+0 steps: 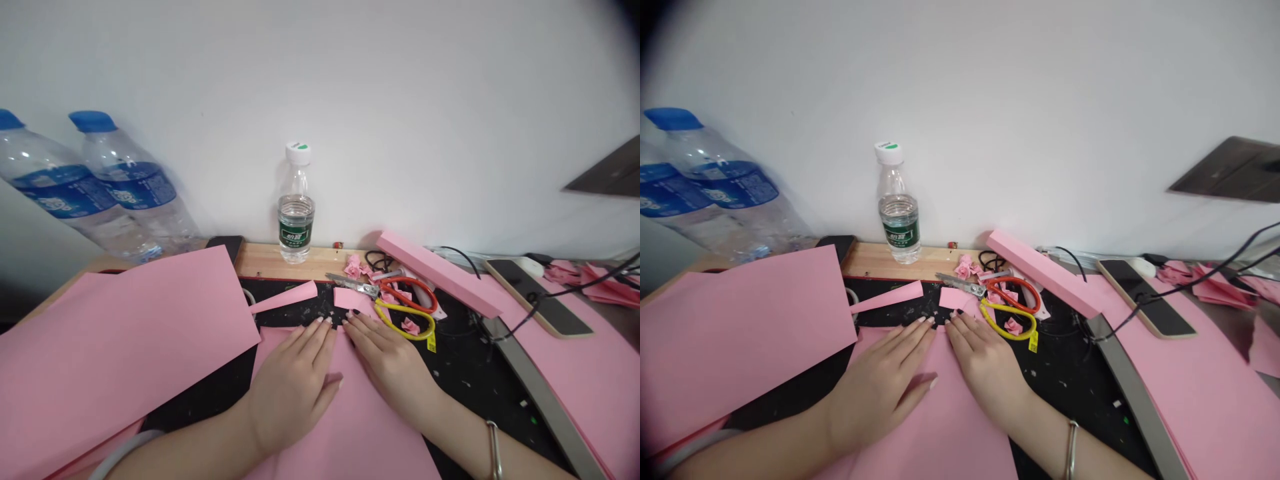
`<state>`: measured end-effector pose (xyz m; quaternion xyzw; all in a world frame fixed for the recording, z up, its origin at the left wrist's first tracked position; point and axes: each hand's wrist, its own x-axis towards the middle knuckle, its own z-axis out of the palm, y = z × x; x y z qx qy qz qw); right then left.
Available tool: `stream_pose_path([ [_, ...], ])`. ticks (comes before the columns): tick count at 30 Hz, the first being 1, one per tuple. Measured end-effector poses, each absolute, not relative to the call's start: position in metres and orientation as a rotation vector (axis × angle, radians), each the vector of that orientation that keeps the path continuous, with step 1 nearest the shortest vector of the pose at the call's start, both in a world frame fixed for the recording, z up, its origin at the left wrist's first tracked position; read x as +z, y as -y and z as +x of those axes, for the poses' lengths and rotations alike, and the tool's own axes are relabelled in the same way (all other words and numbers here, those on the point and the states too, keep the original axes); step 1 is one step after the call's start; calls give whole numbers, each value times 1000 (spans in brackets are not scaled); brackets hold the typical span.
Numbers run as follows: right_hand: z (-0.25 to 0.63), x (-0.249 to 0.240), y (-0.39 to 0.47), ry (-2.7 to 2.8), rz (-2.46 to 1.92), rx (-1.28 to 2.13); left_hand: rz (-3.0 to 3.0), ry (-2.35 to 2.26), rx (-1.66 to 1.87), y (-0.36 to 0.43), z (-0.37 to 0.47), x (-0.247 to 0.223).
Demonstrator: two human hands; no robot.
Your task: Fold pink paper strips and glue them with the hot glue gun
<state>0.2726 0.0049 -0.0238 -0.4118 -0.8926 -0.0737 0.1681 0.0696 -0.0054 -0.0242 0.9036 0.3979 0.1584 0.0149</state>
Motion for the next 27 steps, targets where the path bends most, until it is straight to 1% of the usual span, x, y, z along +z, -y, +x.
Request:
stream_pose_path([
  [10,275,-23,-11,2455,-1087,-281,2896,-1267,594,8,72,-30],
  [27,276,-23,-11,2432,-1072,-205,2830,-1268,494,4,70,-21],
])
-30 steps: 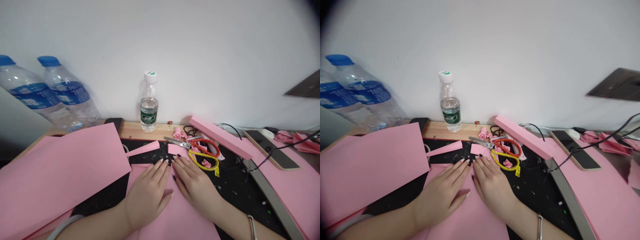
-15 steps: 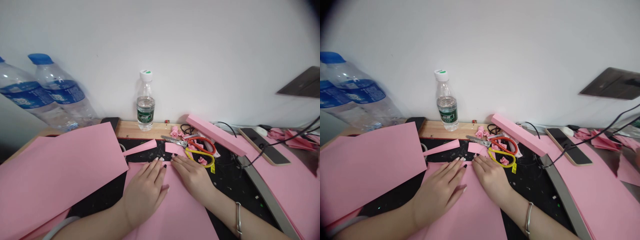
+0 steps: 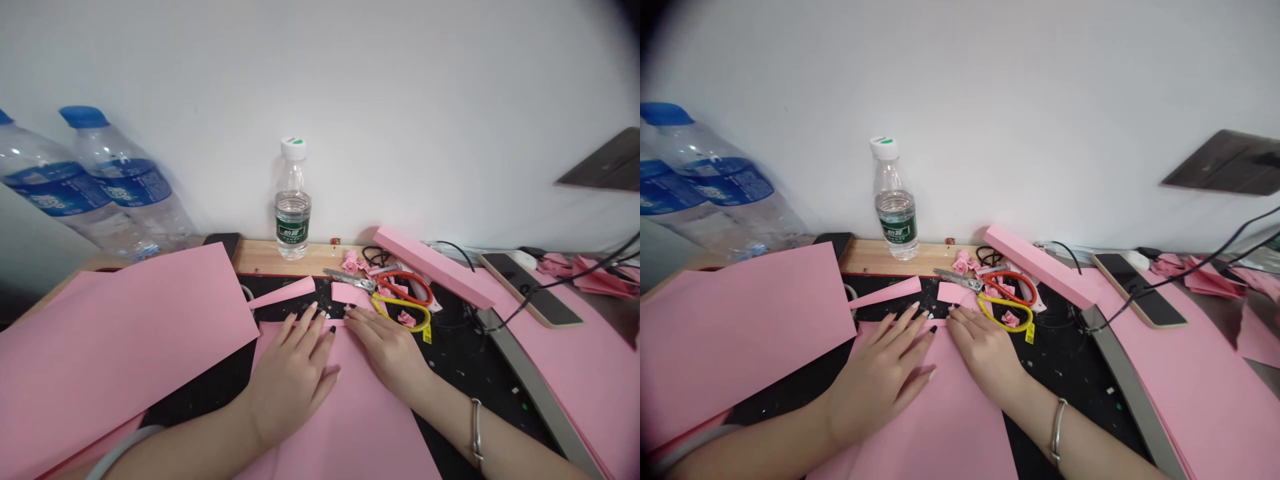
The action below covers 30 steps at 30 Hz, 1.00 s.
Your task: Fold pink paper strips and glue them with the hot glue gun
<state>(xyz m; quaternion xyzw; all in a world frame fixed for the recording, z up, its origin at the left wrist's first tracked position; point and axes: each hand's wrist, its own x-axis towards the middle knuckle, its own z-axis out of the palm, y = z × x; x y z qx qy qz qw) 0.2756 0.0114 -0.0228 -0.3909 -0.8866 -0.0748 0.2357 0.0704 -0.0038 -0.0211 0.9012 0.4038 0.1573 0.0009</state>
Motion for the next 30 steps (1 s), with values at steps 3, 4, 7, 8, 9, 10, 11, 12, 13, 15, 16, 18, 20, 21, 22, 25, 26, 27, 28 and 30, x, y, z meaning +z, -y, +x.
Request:
stream_pose_path([
  [3,275,-22,-11,2427,-1073,-199,2838,-1258,487,5,70,-21],
  [4,275,-22,-11,2427,-1076,-191,2840,-1256,490,5,69,-21],
  [7,275,-22,-11,2438,-1104,-159,2840,-1255,503,5,68,-21],
  [8,275,-22,-11,2446,-1110,-152,2840,-1256,510,5,68,-22],
  [9,274,-22,-12,2458,-1113,-151,2839,-1254,512,5,68,-22],
  [10,274,-23,-12,2474,-1115,-153,2838,-1255,515,4,68,-22],
  [11,274,-23,-12,2489,-1114,-160,2839,-1255,518,4,68,-22],
  [12,273,-23,-13,2501,-1111,-171,2841,-1253,521,4,69,-22],
  [13,273,-23,-13,2510,-1108,-185,2843,-1253,522,4,69,-22],
  [15,272,-23,-14,2519,-1101,-211,2845,-1252,521,4,69,-21],
  [16,272,-22,-15,2517,-1095,-223,2845,-1253,520,4,70,-21],
  [18,272,-21,-15,2515,-1083,-237,2846,-1251,520,4,70,-21],
  [20,272,-21,-15,2516,-1068,-241,2855,-1252,530,5,70,-20],
  [21,272,-21,-15,2519,-1062,-238,2861,-1255,537,5,70,-21],
  [22,272,-21,-15,2521,-1058,-234,2869,-1257,544,6,71,-21],
  [25,273,-22,-15,2518,-1058,-225,2897,-1264,544,7,71,-21],
  [26,273,-23,-15,2516,-1058,-227,2906,-1265,546,7,71,-21],
  [27,273,-23,-15,2515,-1055,-230,2913,-1266,547,7,71,-22],
  [28,273,-23,-15,2514,-1052,-236,2917,-1266,548,7,70,-22],
  [30,273,-24,-15,2513,-1044,-246,2918,-1264,559,7,70,-22],
])
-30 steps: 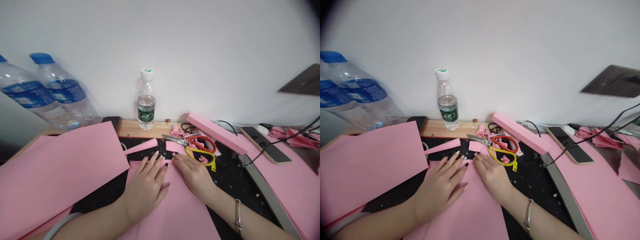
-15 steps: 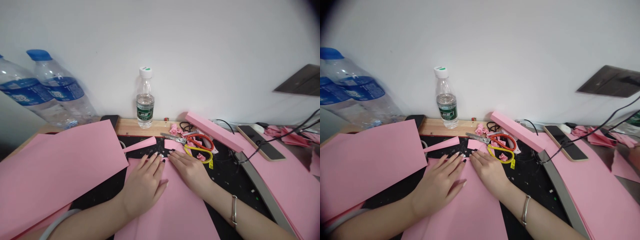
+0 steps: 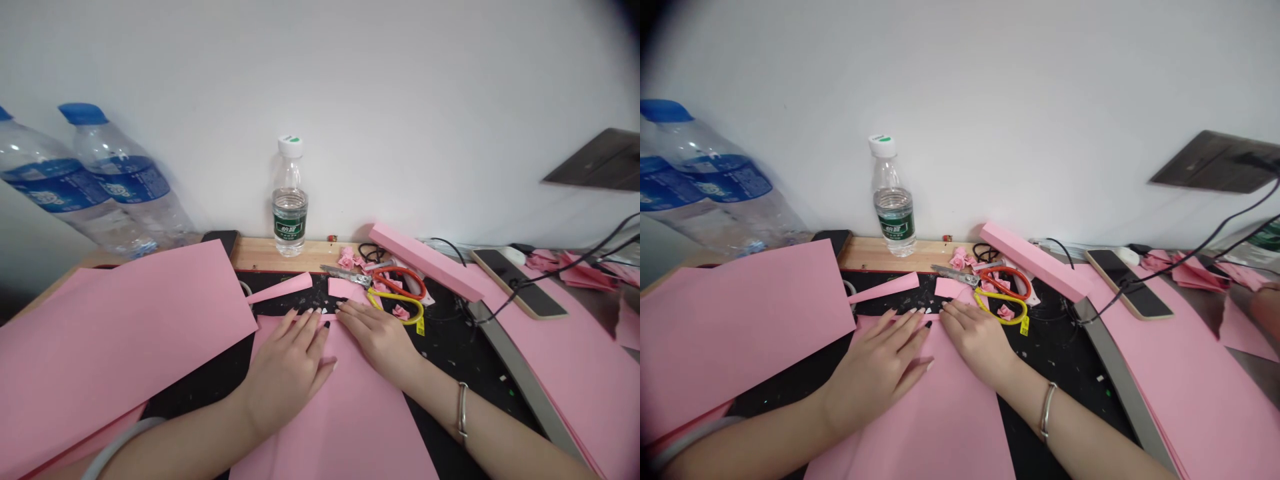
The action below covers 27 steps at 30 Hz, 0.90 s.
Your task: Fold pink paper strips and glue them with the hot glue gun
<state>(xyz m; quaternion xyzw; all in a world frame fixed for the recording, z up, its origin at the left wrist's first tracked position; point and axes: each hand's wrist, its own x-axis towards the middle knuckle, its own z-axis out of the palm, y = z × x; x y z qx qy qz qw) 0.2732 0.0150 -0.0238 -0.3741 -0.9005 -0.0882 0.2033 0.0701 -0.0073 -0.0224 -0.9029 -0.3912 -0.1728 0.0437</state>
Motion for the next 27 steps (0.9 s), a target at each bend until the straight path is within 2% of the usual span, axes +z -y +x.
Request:
stream_pose_path([
  [22,274,-21,-14,2561,-998,-243,-2753,1184,-554,9,71,-28],
  [27,268,-16,-10,2583,-1075,-125,-2765,1159,-514,8,71,-28],
])
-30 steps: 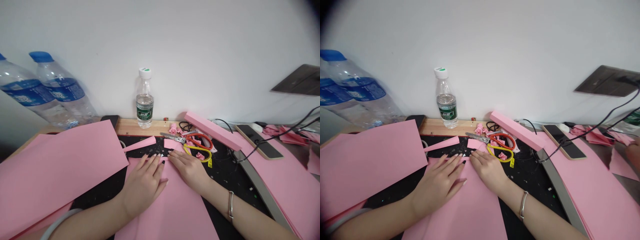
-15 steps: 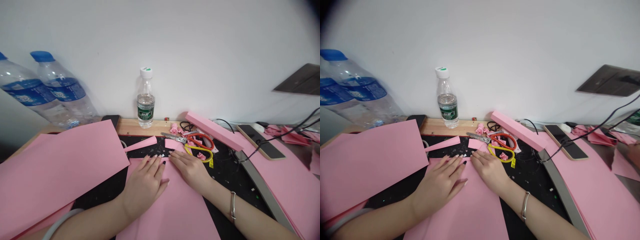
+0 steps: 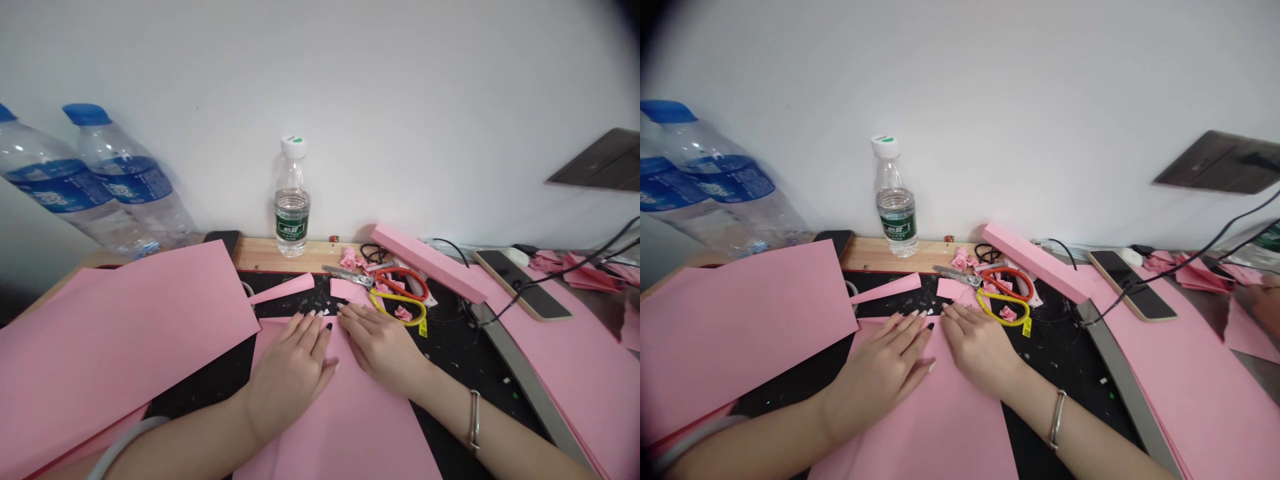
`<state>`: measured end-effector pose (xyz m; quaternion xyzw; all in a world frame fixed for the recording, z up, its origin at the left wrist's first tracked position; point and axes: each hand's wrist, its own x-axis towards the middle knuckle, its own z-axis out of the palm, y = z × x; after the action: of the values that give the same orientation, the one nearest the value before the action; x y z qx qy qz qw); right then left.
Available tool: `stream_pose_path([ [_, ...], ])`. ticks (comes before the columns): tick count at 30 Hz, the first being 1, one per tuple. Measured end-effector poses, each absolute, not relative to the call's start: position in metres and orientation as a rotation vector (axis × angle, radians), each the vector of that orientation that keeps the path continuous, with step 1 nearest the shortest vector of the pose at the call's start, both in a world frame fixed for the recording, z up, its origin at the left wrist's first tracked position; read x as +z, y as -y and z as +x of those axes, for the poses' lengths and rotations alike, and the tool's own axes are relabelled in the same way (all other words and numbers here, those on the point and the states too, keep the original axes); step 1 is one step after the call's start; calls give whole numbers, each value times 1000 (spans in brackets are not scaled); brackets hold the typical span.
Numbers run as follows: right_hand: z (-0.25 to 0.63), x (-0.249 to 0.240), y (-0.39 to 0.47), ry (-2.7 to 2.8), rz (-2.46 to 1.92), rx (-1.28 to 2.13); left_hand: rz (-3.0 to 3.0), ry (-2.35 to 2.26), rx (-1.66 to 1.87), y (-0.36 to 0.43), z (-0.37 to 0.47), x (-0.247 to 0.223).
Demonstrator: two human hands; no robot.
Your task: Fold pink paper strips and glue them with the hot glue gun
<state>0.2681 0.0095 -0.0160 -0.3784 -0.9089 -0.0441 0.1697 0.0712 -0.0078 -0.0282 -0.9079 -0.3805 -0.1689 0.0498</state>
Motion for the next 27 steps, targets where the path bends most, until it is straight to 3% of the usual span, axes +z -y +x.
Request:
stream_pose_path([
  [10,258,-13,1,2631,-1149,90,-2765,1054,-424,7,72,-27],
  [27,272,-17,17,2523,-1457,-504,-2838,1161,-312,10,68,-21],
])
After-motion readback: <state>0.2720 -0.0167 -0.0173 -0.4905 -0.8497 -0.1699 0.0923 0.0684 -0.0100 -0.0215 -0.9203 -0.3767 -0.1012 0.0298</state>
